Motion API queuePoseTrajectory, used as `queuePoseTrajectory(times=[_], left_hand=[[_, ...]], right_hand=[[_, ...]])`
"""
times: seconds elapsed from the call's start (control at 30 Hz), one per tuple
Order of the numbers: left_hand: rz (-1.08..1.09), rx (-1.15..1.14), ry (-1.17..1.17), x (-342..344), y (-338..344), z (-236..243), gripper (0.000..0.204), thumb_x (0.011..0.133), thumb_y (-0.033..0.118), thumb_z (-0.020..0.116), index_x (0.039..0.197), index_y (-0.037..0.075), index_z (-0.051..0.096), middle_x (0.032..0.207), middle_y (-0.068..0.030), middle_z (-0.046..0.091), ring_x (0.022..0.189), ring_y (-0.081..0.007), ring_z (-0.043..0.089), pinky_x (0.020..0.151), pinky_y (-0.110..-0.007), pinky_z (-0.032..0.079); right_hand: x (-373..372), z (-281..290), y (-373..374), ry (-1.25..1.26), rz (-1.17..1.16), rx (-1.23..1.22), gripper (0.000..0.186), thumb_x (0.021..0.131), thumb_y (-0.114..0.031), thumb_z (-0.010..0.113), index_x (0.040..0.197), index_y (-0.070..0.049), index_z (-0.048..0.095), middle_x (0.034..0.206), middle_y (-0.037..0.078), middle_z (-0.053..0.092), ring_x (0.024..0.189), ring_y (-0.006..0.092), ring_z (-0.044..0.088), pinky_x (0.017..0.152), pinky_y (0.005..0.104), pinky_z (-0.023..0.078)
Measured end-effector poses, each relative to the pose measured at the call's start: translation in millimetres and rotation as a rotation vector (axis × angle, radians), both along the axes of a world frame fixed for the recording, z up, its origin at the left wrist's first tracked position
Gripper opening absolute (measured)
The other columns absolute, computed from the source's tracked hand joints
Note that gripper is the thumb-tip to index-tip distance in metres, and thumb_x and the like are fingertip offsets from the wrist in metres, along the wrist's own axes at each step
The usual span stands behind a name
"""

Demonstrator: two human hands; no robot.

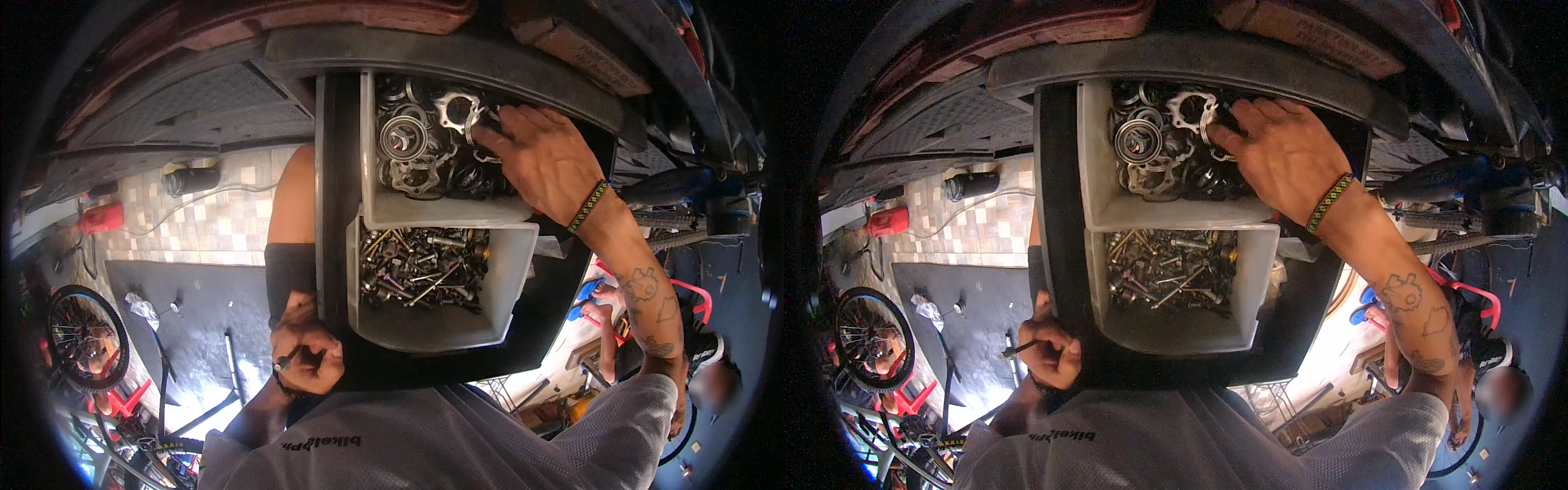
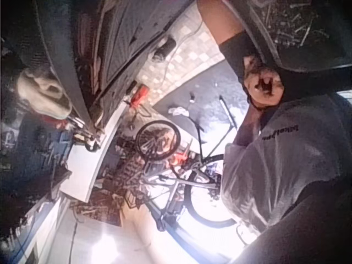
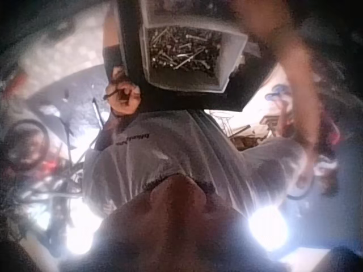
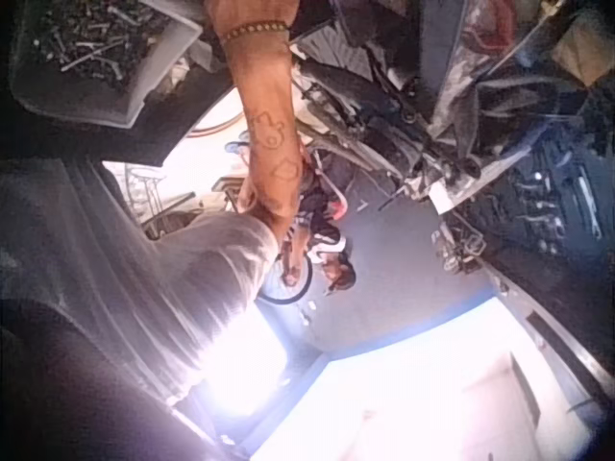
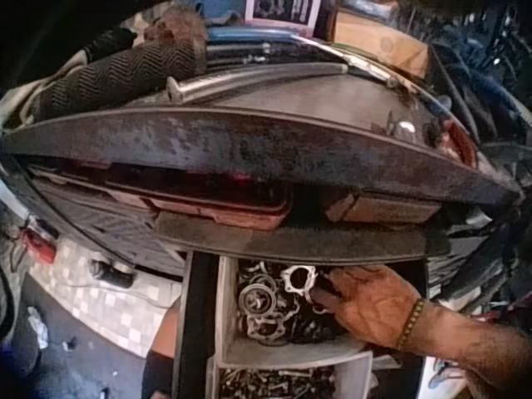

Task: The person searches through a parts tray and multiple drawers to locate small hardware, then uses a screwdriver to adjust the crankset area of a bicycle mounted on a repair stand.

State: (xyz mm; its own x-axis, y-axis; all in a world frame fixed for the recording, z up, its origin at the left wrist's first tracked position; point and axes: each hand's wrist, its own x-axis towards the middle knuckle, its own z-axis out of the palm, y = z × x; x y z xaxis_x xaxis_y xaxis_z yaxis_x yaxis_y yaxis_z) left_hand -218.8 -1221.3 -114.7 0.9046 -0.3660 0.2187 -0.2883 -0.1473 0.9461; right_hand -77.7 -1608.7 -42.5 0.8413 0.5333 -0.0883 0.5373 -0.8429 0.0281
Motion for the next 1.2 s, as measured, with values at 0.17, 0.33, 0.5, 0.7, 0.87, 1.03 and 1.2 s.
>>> queuePoseTrajectory(times=[0.17,0.33,0.5,0.7,0.87,1.03,1.2], left_hand=[[-0.031,-0.004,0.02,-3,4,-5,0.02,0.088,0.014,0.07,0.093,0.005,0.053,0.075,-0.0015,0.049,0.067,-0.0148,0.05,0.129,-0.053,0.024],[-0.067,-0.012,0.024,0,7,-8,0.022,0.089,0.015,0.071,0.092,0.006,0.052,0.071,-0.001,0.048,0.066,-0.0144,0.049,0.128,-0.054,0.025],[-0.051,-0.026,0.049,0,5,-8,0.026,0.091,0.019,0.074,0.093,0.006,0.051,0.067,0.0004,0.044,0.065,-0.0122,0.047,0.129,-0.052,0.023],[-0.009,-0.003,0.04,-3,4,-7,0.027,0.091,0.02,0.074,0.093,0.006,0.051,0.067,0.0015,0.043,0.063,-0.0108,0.044,0.129,-0.051,0.023],[-0.01,-0.004,0.032,-3,5,-8,0.028,0.091,0.02,0.074,0.092,0.006,0.05,0.068,0.0009,0.044,0.061,-0.0102,0.043,0.13,-0.052,0.023],[0.009,0.017,0.028,-6,6,-10,0.028,0.091,0.021,0.073,0.092,0.006,0.05,0.068,0.0003,0.045,0.062,-0.0103,0.044,0.131,-0.054,0.023],[0.003,0.03,0.046,-6,6,-7,0.028,0.091,0.021,0.073,0.09,0.006,0.05,0.068,0.0,0.045,0.062,-0.0108,0.044,0.131,-0.054,0.022]], right_hand=[[5,6,-10,0.06,-0.087,0.319,0.056,0.088,-0.009,0.074,0.143,-0.014,0.063,0.106,0.013,0.068,0.1,0.0322,0.069,0.092,0.044,0.055],[0,12,-24,0.097,-0.077,0.41,0.047,0.086,-0.012,0.08,0.132,-0.011,0.071,0.105,0.012,0.068,0.092,0.0309,0.071,0.082,0.043,0.057],[-6,19,-17,0.208,-0.165,0.384,0.022,0.085,-0.017,0.081,0.105,-0.01,0.076,0.104,0.009,0.067,0.097,0.0288,0.069,0.089,0.0422,0.055],[1,-5,-6,0.235,0.106,-0.005,0.021,0.084,-0.028,0.076,0.102,-0.016,0.077,0.107,0.009,0.067,0.106,0.0286,0.069,0.103,0.0415,0.046],[26,-14,10,0.203,-0.019,0.34,0.035,0.095,-0.015,0.073,0.13,-0.011,0.073,0.109,0.009,0.073,0.097,0.0277,0.073,0.084,0.0407,0.06],[35,-13,10,0.386,-0.106,0.672,0.039,0.098,-0.001,0.065,0.136,-0.008,0.065,0.125,0.011,0.073,0.113,0.028,0.073,0.098,0.0385,0.06],[26,-12,-15,0.265,-0.047,0.4,0.025,0.093,-0.006,0.072,0.118,-0.005,0.072,0.109,0.01,0.072,0.101,0.0292,0.073,0.087,0.0402,0.059]])
